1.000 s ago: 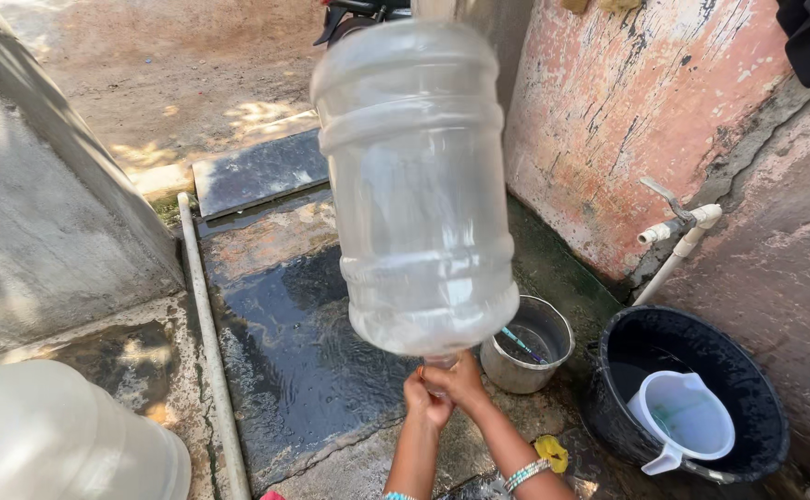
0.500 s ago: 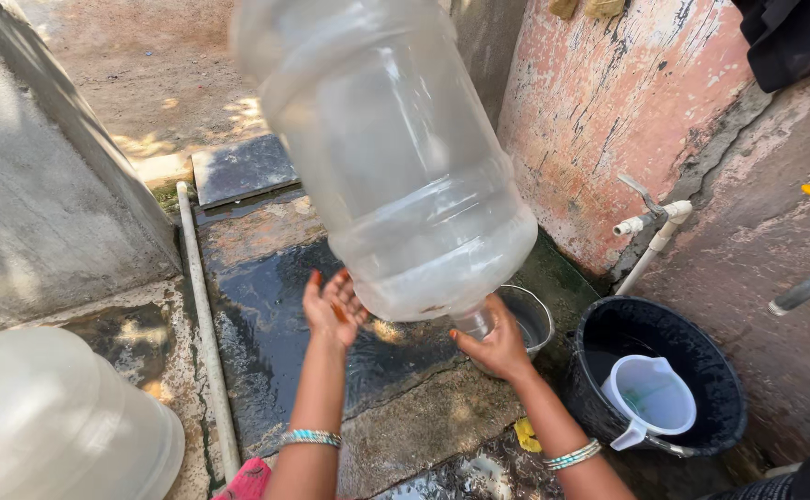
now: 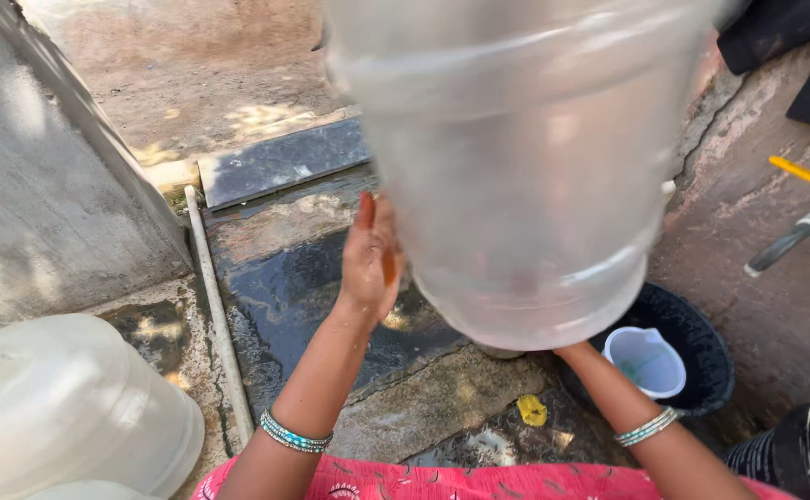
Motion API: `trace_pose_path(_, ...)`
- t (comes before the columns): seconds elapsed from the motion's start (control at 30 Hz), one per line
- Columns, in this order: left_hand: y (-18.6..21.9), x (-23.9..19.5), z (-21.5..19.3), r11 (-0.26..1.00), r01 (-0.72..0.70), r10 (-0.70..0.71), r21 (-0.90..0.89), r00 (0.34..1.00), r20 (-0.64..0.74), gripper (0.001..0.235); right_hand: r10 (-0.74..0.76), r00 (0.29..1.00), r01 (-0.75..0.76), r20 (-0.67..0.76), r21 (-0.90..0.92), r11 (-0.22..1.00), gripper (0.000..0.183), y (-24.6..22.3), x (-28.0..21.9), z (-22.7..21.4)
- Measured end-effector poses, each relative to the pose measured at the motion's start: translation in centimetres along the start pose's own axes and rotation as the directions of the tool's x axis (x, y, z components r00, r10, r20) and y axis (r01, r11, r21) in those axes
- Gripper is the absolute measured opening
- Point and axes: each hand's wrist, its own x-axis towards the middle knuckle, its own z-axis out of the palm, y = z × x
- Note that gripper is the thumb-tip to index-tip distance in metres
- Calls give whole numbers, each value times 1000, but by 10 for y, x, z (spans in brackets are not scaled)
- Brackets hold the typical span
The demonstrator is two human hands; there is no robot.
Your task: The person rinses a large translucent water container by pouring water in and out, then places it on the ground. They add small dark stones into the container's opening and scrub the interior with a toothbrush.
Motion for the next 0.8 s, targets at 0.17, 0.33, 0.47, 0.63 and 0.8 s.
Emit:
trace_pose_path(0.17,22,-9,10,985,20,-40,171,993,112,98,93,960,-169,265,282,944,62,42,-40,-18)
trace_pose_path(0.33,-33,-6,-39,973,200,-171,117,961,-218,91,85,939,-114,332,67,991,55,80,-65,-33)
trace_pose_path(0.47,-82,2,-70,925,153,-168,-348,986,-12,89,7,967,50,254,-216,975,52,56,-64,-44)
trace_pose_path(0.63,-65,7,-68,732,21,126,-681,978,166,89,-397,917,316,-40,-532,785,57,-18,-53,-43)
trace_pose_path(0.8,-4,-12,-10,990,-63,58,-124,997,-47,92,-371,926,264,-70,-582,769,58,-34,-41,-20)
